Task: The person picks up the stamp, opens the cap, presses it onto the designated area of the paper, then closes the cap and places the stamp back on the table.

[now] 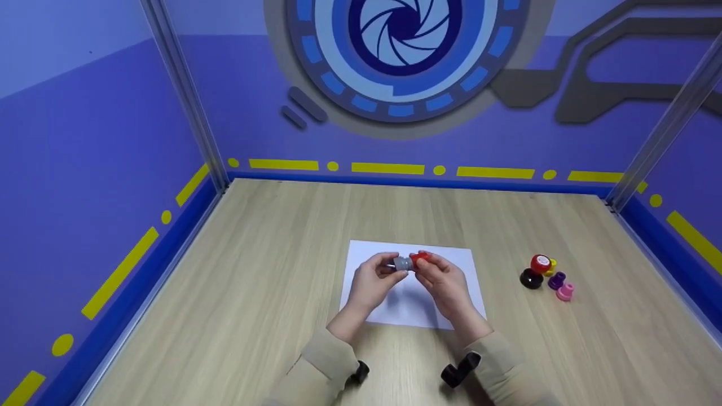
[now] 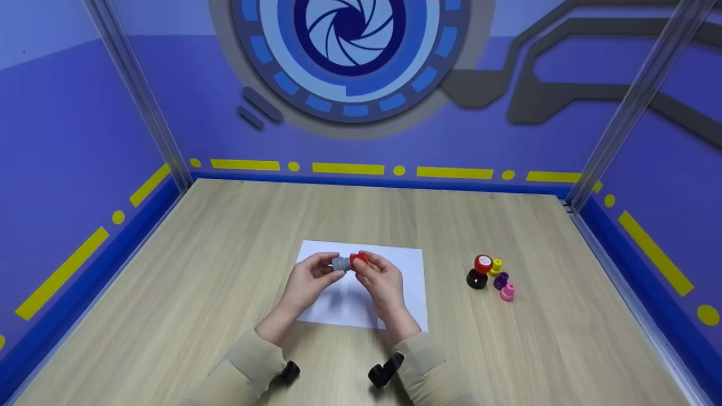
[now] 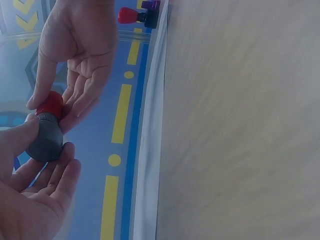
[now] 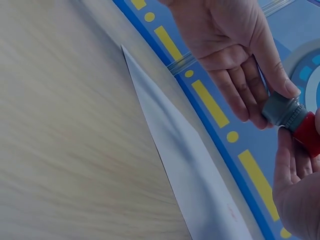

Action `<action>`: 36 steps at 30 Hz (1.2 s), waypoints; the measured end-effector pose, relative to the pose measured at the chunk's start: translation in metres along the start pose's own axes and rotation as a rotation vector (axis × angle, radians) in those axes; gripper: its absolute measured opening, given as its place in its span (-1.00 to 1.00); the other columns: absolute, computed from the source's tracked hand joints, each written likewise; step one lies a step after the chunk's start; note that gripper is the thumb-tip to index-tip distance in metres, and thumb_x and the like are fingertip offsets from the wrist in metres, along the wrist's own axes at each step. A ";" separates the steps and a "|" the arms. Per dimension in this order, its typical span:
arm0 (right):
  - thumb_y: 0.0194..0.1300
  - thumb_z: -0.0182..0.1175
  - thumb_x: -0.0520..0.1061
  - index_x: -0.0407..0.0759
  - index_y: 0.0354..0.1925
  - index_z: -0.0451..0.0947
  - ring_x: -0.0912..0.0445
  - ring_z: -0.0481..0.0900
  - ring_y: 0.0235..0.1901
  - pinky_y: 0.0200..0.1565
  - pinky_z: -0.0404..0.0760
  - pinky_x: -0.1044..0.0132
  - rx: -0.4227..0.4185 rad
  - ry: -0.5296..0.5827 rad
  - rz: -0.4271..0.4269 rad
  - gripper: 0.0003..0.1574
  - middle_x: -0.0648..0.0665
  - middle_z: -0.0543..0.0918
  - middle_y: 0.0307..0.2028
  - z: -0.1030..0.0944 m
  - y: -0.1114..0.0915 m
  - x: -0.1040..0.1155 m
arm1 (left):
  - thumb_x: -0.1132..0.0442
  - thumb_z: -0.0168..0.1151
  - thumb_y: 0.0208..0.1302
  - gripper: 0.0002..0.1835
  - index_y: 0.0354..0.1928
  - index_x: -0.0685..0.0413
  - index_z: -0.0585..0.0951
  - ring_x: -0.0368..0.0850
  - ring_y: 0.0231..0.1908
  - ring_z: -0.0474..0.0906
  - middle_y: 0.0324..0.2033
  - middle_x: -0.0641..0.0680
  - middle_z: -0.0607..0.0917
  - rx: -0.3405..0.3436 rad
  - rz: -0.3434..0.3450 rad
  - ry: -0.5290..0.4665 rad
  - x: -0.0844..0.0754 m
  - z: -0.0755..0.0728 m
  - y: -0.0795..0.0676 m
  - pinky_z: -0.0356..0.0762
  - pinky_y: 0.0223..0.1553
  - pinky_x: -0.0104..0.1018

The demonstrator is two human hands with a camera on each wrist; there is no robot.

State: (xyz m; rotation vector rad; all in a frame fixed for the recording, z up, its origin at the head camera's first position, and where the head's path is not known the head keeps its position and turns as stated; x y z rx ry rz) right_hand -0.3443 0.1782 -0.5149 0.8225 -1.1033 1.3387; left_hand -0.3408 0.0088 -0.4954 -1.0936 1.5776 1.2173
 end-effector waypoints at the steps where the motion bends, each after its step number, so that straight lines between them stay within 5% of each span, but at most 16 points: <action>1: 0.43 0.25 -0.29 -0.43 0.19 0.47 0.22 0.77 -0.12 0.01 0.75 0.39 0.003 0.004 -0.003 -0.57 0.01 0.77 -0.15 0.000 0.000 0.000 | 0.33 0.49 0.23 -0.59 0.12 0.26 0.66 0.04 -0.06 0.77 -0.03 0.24 0.78 -0.003 0.000 -0.001 0.000 0.000 0.000 0.76 0.01 -0.27; 14: 0.43 0.25 -0.29 -0.41 0.14 0.51 0.22 0.79 -0.14 0.00 0.75 0.38 0.009 0.013 -0.001 -0.63 0.00 0.78 -0.17 -0.001 -0.001 0.000 | 0.31 0.48 0.25 -0.58 0.14 0.25 0.67 0.04 -0.04 0.77 -0.01 0.22 0.78 0.006 -0.003 0.012 -0.003 0.001 -0.001 0.75 0.03 -0.28; 21: 0.44 0.23 -0.30 -0.37 0.10 0.52 0.24 0.78 -0.18 -0.01 0.75 0.40 -0.007 0.026 -0.005 -0.69 0.04 0.78 -0.22 -0.005 0.000 0.008 | 0.27 0.47 0.27 -0.42 0.30 0.31 0.56 0.12 0.09 0.74 0.11 0.28 0.74 0.056 -0.032 0.018 -0.001 0.002 -0.001 0.72 0.13 -0.20; 29: 0.41 0.28 -0.30 -0.31 0.01 0.56 0.25 0.77 -0.20 -0.02 0.75 0.42 -0.053 -0.047 -0.100 -0.77 0.09 0.78 -0.25 -0.024 0.004 0.031 | 0.03 0.40 0.35 -0.16 0.50 0.32 0.29 0.23 0.57 0.15 0.52 0.34 0.31 0.266 -0.240 0.550 0.014 0.002 -0.006 0.14 0.59 0.07; 36: 0.35 0.36 -0.27 -0.41 0.18 0.50 0.35 0.73 -0.21 -0.06 0.72 0.50 -0.146 -0.142 -0.190 -0.51 0.23 0.77 -0.32 -0.046 0.008 0.057 | 0.00 0.39 0.35 -0.05 0.55 0.37 0.17 0.25 0.63 -0.10 0.59 0.38 0.07 0.309 -0.310 0.736 0.021 -0.001 -0.008 -0.06 0.64 0.12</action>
Point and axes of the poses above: each hand's wrist, its own y-axis towards the middle knuckle, its own z-axis out of the palm, x = y × z, the point moved 4 cm from there along y, towards the middle knuckle
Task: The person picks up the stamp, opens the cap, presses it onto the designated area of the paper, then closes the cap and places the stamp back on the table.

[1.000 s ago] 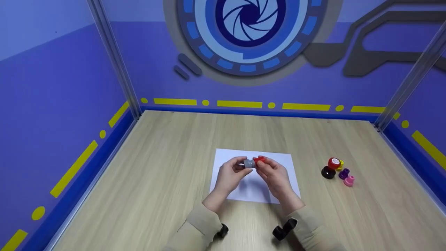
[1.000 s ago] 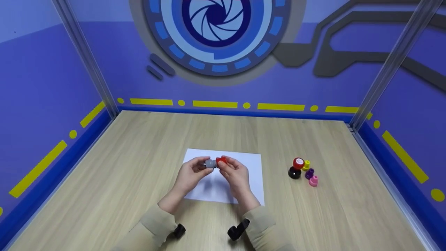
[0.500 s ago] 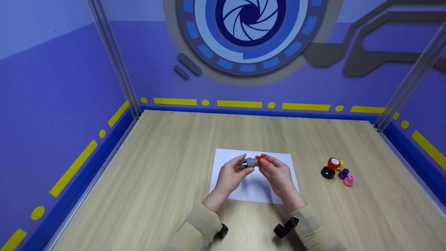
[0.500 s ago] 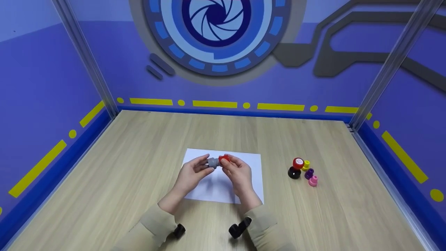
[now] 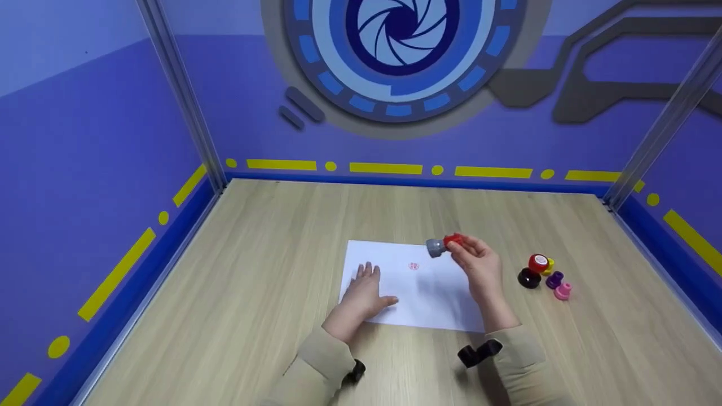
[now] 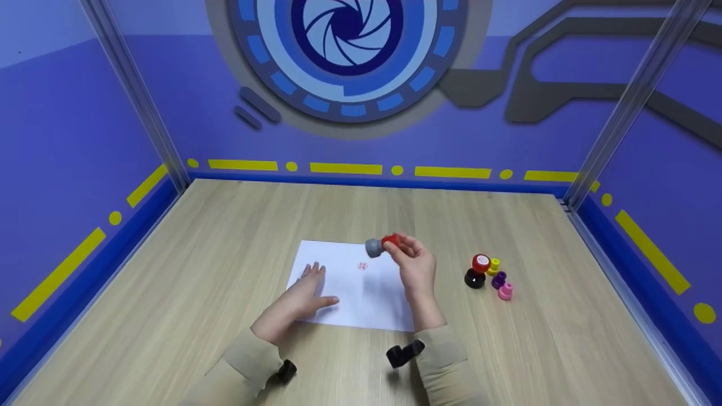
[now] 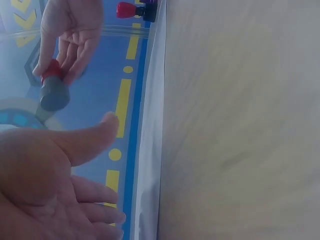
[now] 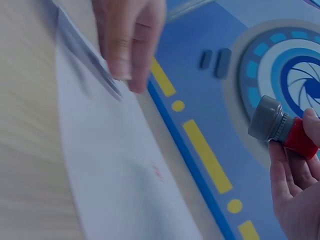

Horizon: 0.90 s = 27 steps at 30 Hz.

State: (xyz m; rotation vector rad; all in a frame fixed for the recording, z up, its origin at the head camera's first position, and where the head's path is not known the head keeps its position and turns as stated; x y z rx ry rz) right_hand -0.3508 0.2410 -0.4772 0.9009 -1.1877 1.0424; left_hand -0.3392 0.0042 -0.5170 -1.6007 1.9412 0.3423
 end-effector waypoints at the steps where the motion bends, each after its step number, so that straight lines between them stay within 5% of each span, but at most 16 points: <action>1: 0.34 0.38 -0.24 -0.39 0.17 0.51 0.36 0.72 -0.21 -0.06 0.71 0.52 -0.011 -0.025 -0.020 -0.51 0.25 0.76 -0.33 -0.005 0.001 0.005 | 0.00 0.40 0.34 -0.05 0.54 0.38 0.18 0.26 0.63 -0.10 0.59 0.38 0.07 0.005 -0.012 0.018 0.001 0.000 0.000 -0.05 0.64 0.12; 7: 0.28 0.46 -0.08 -0.23 0.14 0.60 0.32 0.66 -0.12 -0.03 0.63 0.60 -0.156 -0.156 -0.114 -0.48 0.29 0.75 -0.28 -0.048 0.003 0.043 | -0.02 0.42 0.31 -0.07 0.52 0.35 0.24 0.22 0.63 -0.05 0.60 0.34 0.09 0.036 -0.045 0.106 0.005 0.004 -0.002 -0.03 0.64 0.06; 13: 0.11 0.59 -0.01 -0.02 0.02 0.72 0.31 0.63 -0.12 -0.08 0.54 0.58 -0.449 -0.152 -0.141 -0.51 0.23 0.75 -0.24 -0.118 0.001 0.072 | 0.00 0.43 0.31 -0.07 0.54 0.31 0.22 0.20 0.63 -0.06 0.61 0.31 0.08 0.040 -0.038 0.120 0.007 0.006 -0.005 -0.01 0.64 0.05; 18: 0.24 0.49 0.00 0.05 0.20 0.67 0.29 0.62 0.01 0.21 0.57 0.50 -0.668 -0.259 -0.108 -0.45 0.09 0.75 0.06 -0.177 -0.002 0.070 | -0.01 0.43 0.31 -0.07 0.54 0.32 0.23 0.21 0.63 -0.03 0.60 0.32 0.10 0.035 -0.030 0.142 0.008 0.006 -0.007 0.02 0.63 0.05; 22: 0.42 0.31 -0.01 0.13 0.39 0.51 0.16 0.50 0.34 0.47 0.40 0.32 -0.696 -0.422 0.011 -0.39 -0.02 0.54 0.41 -0.208 0.001 0.056 | -0.02 0.43 0.31 -0.06 0.55 0.30 0.22 0.19 0.63 -0.04 0.61 0.30 0.09 0.041 -0.036 0.148 0.007 0.005 -0.007 0.01 0.64 0.04; 27: 0.43 0.28 -0.05 0.02 0.44 0.46 0.03 0.45 0.38 0.50 0.37 0.25 -0.665 -0.557 0.091 -0.35 -0.13 0.54 0.39 -0.229 0.010 0.037 | -0.03 0.42 0.31 -0.06 0.55 0.29 0.22 0.17 0.64 -0.06 0.61 0.29 0.08 0.061 -0.041 0.155 0.007 0.005 -0.004 0.00 0.64 0.03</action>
Point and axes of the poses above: each hand's wrist, its own y-axis towards the middle knuckle, its own z-axis out of the palm, x = y × z, the point moved 4 cm from there along y, towards the middle knuckle
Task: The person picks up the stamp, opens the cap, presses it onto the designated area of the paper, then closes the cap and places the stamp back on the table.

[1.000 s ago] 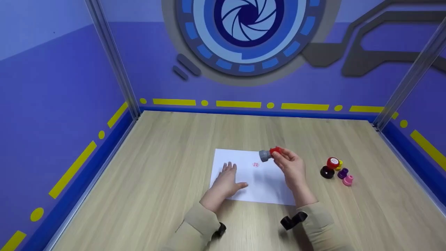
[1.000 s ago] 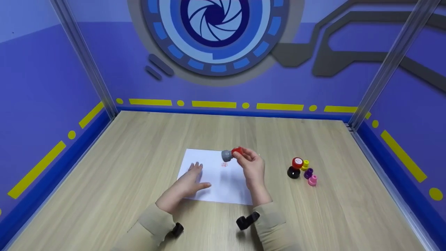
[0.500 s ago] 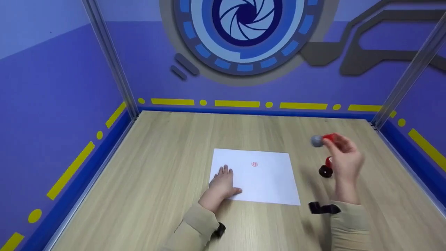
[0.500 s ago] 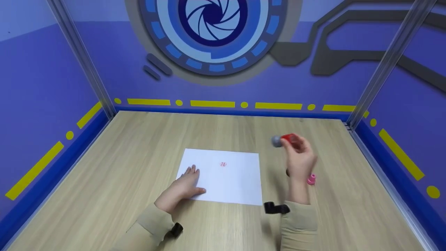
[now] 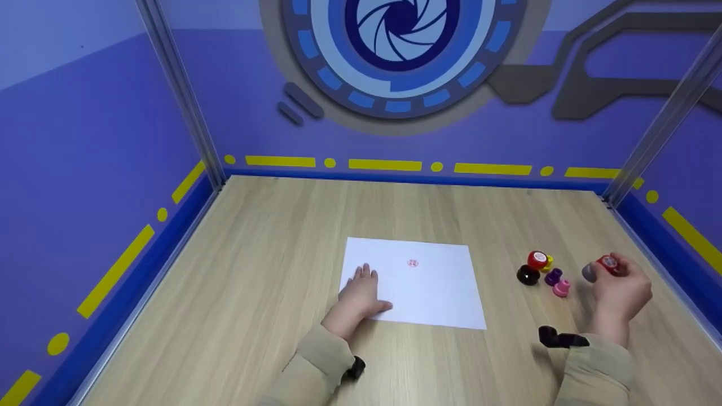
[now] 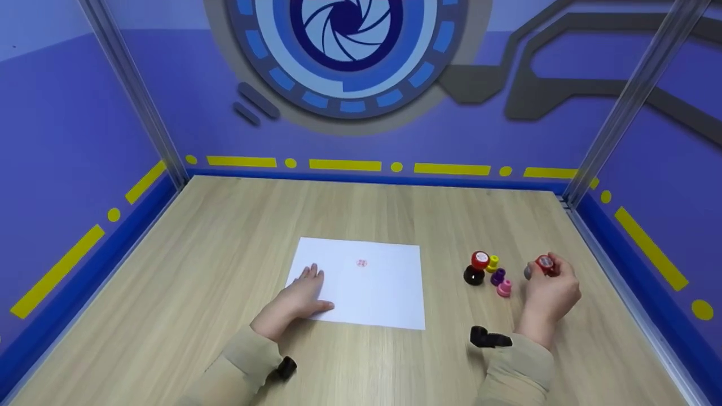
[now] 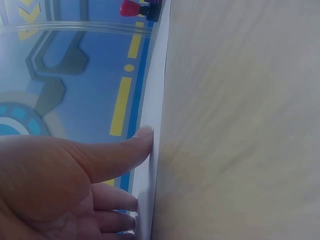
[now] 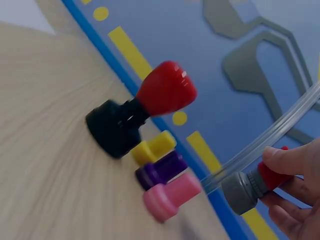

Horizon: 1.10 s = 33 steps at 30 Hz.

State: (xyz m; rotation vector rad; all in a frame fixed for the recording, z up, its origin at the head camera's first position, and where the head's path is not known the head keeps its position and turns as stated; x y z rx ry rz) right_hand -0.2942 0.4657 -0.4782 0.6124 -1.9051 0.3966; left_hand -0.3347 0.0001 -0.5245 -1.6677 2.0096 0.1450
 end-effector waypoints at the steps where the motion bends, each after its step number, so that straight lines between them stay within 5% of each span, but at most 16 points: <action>1: 0.43 0.28 -0.06 -0.01 0.44 0.45 0.01 0.44 0.37 0.50 0.37 0.23 0.010 -0.020 0.002 -0.34 -0.16 0.53 0.39 0.001 0.002 -0.004 | -0.03 0.42 0.31 -0.06 0.55 0.29 0.22 0.17 0.64 -0.06 0.61 0.29 0.08 0.001 0.003 0.004 0.000 -0.001 0.000 0.00 0.64 0.04; 13: 0.49 0.19 -0.12 -0.09 0.54 0.29 -0.13 0.27 0.53 0.56 0.28 0.06 0.132 -0.064 0.103 -0.27 -0.26 0.33 0.53 0.012 0.011 -0.024 | -0.03 0.40 0.33 -0.06 0.56 0.29 0.19 0.18 0.64 -0.07 0.62 0.29 0.06 -0.003 0.005 -0.002 0.000 -0.001 0.000 -0.02 0.65 0.03; 23: 0.46 0.24 -0.10 0.05 0.59 0.19 -0.10 0.26 0.54 0.54 0.30 0.12 0.126 -0.023 0.143 -0.16 -0.20 0.27 0.56 0.008 0.012 -0.029 | -0.03 0.40 0.33 -0.06 0.56 0.29 0.20 0.17 0.64 -0.07 0.62 0.29 0.06 -0.002 0.011 -0.004 -0.003 0.001 0.000 -0.02 0.64 0.03; 28: 0.39 0.33 -0.04 0.08 0.57 0.24 0.00 0.21 0.57 0.54 0.30 0.21 0.082 0.048 0.126 -0.13 -0.06 0.27 0.58 0.001 0.003 -0.017 | -0.03 0.40 0.33 -0.07 0.55 0.30 0.20 0.18 0.64 -0.07 0.62 0.29 0.07 0.000 0.017 -0.003 -0.003 0.001 0.001 -0.01 0.64 0.04; 33: 0.37 0.35 0.15 0.14 0.42 0.47 0.14 0.41 0.39 0.50 0.36 0.25 0.122 0.095 0.057 -0.29 0.14 0.58 0.33 0.006 -0.008 0.013 | -0.03 0.40 0.32 -0.06 0.55 0.31 0.21 0.19 0.63 -0.06 0.61 0.30 0.08 -0.005 0.015 0.001 -0.001 0.000 0.000 -0.01 0.64 0.05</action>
Point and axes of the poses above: each hand's wrist, its own y-axis towards the middle knuckle, its own z-axis out of the palm, x = y × z, the point moved 4 cm from there along y, towards the middle knuckle
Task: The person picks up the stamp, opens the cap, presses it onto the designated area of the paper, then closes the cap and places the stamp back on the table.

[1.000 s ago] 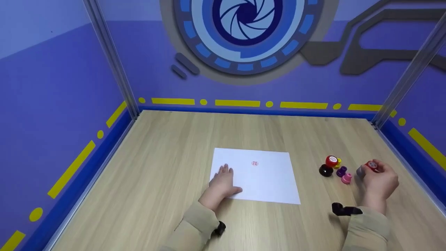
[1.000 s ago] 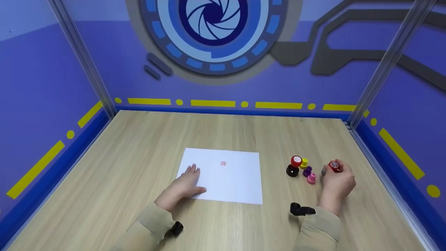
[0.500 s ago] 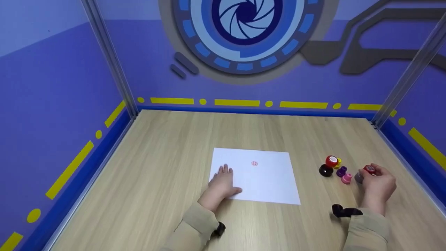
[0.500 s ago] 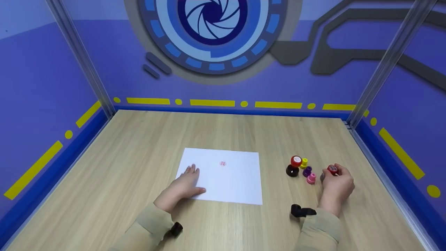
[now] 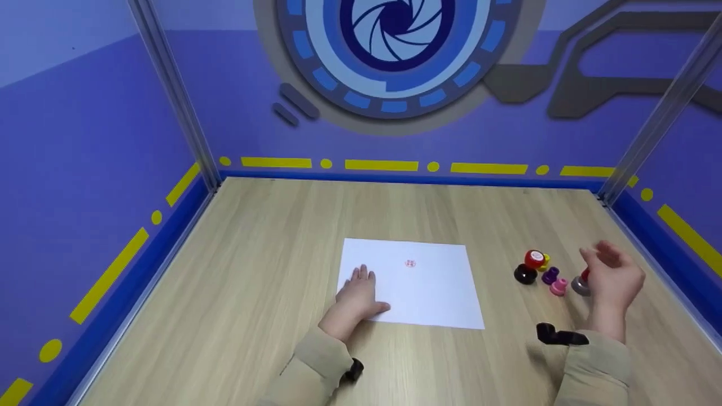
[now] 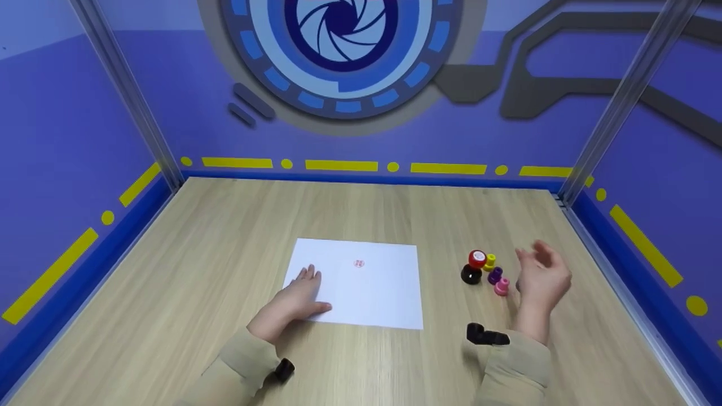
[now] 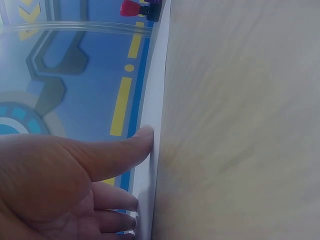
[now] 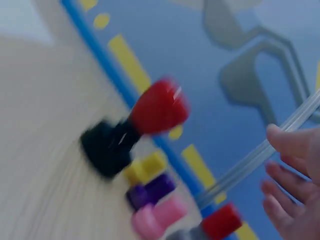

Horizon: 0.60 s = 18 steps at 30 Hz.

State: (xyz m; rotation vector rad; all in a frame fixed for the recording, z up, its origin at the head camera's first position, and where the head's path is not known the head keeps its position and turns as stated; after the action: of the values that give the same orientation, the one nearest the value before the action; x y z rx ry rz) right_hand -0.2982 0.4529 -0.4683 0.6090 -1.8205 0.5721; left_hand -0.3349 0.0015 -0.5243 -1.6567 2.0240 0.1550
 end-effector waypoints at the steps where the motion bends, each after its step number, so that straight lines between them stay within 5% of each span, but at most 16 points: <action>1: 0.37 0.33 0.21 0.16 0.41 0.49 0.12 0.42 0.36 0.49 0.38 0.21 0.054 -0.020 -0.004 -0.30 0.15 0.61 0.27 0.004 -0.002 0.004 | -0.03 0.41 0.32 -0.07 0.54 0.31 0.22 0.20 0.63 -0.05 0.61 0.31 0.08 -0.003 0.003 0.002 0.000 0.000 0.000 0.00 0.64 0.06; 6: 0.33 0.27 0.39 0.09 0.46 0.43 -0.05 0.29 0.51 0.55 0.24 -0.08 0.332 -0.155 -0.047 -0.13 0.10 0.57 0.37 0.028 -0.011 0.009 | -0.03 0.41 0.32 -0.07 0.53 0.33 0.23 0.22 0.63 -0.03 0.60 0.33 0.10 -0.012 0.015 0.003 0.001 0.000 0.000 0.02 0.63 0.07; 10: 0.26 0.37 0.34 -0.04 0.49 0.38 -0.08 0.20 0.57 0.60 0.15 -0.06 0.414 -0.125 -0.058 -0.01 0.17 0.62 0.31 0.040 -0.012 0.003 | -0.03 0.41 0.32 -0.07 0.53 0.33 0.23 0.21 0.63 -0.03 0.60 0.32 0.10 -0.017 0.017 0.000 0.001 0.001 -0.002 0.02 0.63 0.07; 15: 0.25 0.42 0.27 -0.07 0.52 0.32 0.29 0.59 0.16 0.18 0.62 0.24 0.451 -0.151 -0.073 0.02 0.39 0.69 0.05 0.045 -0.011 -0.002 | -0.02 0.41 0.32 -0.08 0.53 0.33 0.24 0.21 0.62 -0.02 0.60 0.33 0.11 -0.020 0.017 0.006 0.001 0.000 -0.003 0.02 0.63 0.06; 18: 0.28 0.44 0.15 -0.13 0.53 0.29 0.54 0.54 -0.12 -0.05 0.65 0.45 0.477 -0.136 -0.083 0.01 0.37 0.68 0.00 0.049 -0.009 -0.005 | -0.03 0.41 0.32 -0.08 0.53 0.33 0.23 0.22 0.62 -0.03 0.60 0.33 0.10 -0.019 0.019 0.004 0.001 -0.001 -0.003 0.02 0.63 0.06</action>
State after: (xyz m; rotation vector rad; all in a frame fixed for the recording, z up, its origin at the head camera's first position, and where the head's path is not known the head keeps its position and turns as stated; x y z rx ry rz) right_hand -0.3250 0.4150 -0.4875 1.0595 -1.7804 0.9387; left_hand -0.3327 -0.0002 -0.5227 -1.6507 2.0484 0.1779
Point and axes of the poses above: each hand's wrist, its own y-axis towards the middle knuckle, its own z-axis out of the palm, x = y × z, the point moved 4 cm from there along y, towards the middle knuckle
